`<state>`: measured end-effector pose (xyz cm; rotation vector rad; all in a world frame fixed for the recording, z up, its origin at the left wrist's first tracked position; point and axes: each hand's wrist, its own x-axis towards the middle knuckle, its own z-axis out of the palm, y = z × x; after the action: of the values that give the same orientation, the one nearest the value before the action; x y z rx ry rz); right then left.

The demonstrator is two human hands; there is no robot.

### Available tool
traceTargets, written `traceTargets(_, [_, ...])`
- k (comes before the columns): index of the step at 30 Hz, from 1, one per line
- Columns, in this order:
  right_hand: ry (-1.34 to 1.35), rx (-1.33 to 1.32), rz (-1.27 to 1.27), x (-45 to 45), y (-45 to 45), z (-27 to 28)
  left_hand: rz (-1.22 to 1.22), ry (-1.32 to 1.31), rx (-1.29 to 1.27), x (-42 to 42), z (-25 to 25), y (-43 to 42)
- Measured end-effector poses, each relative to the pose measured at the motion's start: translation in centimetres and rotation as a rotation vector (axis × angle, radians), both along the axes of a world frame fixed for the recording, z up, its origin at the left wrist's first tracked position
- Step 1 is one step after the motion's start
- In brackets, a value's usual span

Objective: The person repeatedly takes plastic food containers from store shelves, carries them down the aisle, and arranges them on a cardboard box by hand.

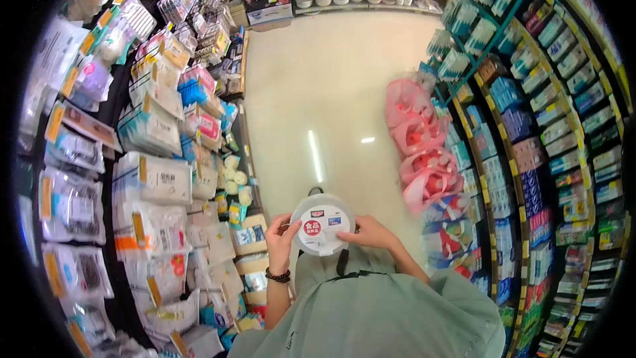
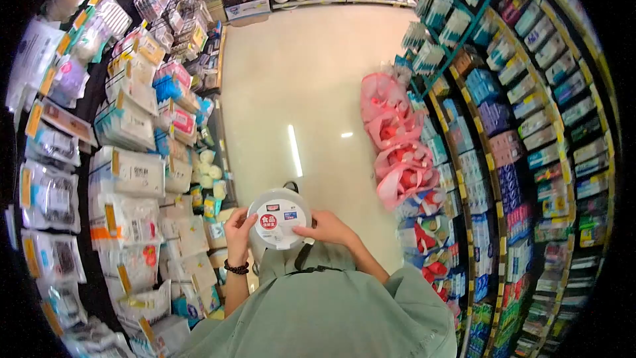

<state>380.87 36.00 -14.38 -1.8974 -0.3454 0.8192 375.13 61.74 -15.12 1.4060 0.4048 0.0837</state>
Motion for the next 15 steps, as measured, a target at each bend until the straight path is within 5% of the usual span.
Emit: traceTargets(15, [-0.002,-0.162,0.068,30.0,12.1,3.1,-0.009,0.025,-0.081,32.4,1.1,11.3])
